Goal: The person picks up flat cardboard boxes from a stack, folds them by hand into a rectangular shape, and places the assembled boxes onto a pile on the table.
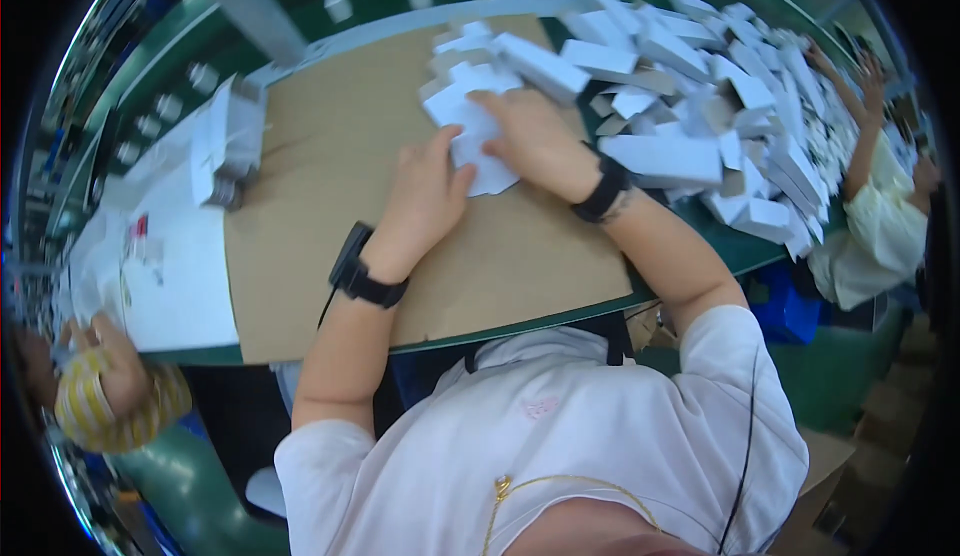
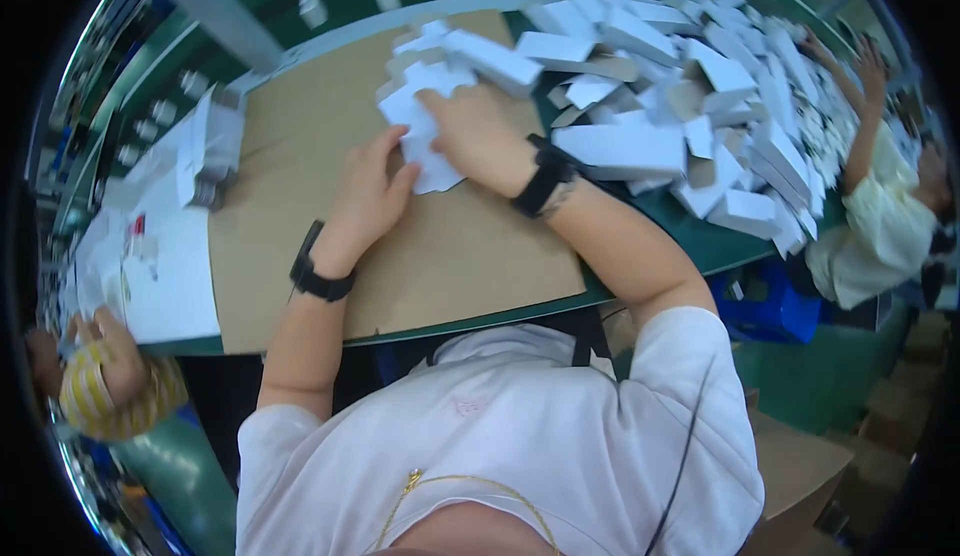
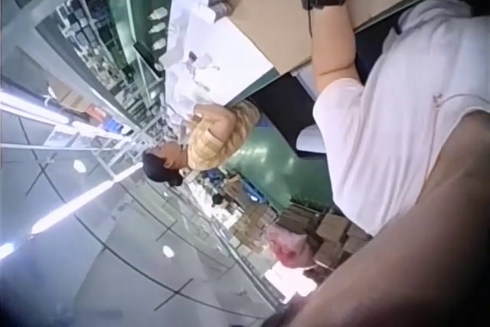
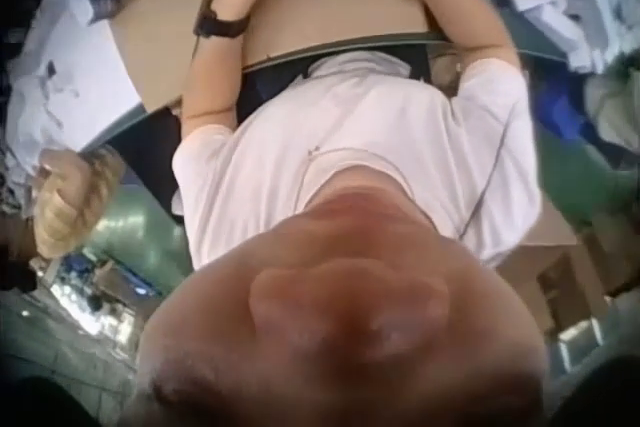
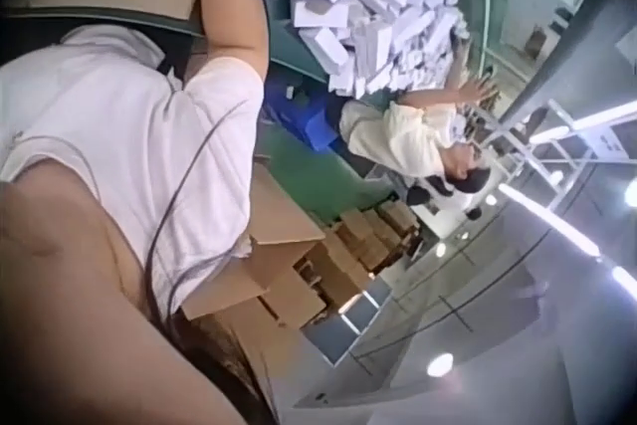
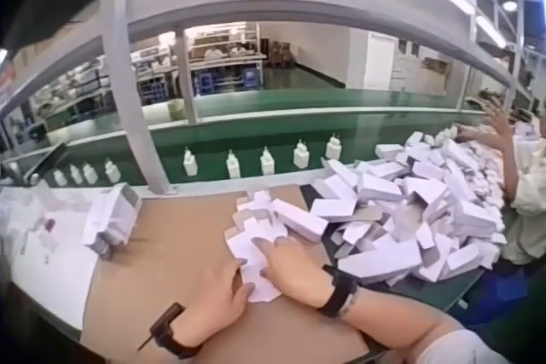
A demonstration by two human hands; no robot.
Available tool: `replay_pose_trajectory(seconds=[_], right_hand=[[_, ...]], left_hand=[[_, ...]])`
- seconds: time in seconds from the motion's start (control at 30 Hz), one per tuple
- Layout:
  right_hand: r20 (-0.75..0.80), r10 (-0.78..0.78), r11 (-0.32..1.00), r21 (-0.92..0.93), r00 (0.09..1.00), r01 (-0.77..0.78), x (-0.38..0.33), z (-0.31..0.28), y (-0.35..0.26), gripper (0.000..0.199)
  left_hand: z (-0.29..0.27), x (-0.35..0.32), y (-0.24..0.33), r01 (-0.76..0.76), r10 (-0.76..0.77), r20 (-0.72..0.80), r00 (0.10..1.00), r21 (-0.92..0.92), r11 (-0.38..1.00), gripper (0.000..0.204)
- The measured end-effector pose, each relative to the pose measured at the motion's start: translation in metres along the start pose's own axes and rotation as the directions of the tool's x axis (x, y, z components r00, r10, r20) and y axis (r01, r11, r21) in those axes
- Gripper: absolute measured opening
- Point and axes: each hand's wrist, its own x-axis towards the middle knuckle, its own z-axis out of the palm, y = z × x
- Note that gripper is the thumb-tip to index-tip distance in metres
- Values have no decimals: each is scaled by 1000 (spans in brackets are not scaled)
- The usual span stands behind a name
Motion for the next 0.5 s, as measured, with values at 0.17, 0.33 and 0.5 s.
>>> replay_pose_trajectory(seconds=[0.17, 0.33, 0.5], right_hand=[[-69, 106, 956, 283, 992, -82, 10, -16, 9, 46], [66, 123, 644, 754, 990, -130, 15, -48, -8, 39], [-49, 17, 861, 509, 999, 11, 6, -43, -22, 49]], left_hand=[[-6, 5, 1, 196, -220, 5, 976, -473, 859, 49], [-13, 5, -2, 279, -399, 7, 917, -726, 629, 53], [-22, 5, 10, 91, -381, -152, 912, -830, 550, 51]])
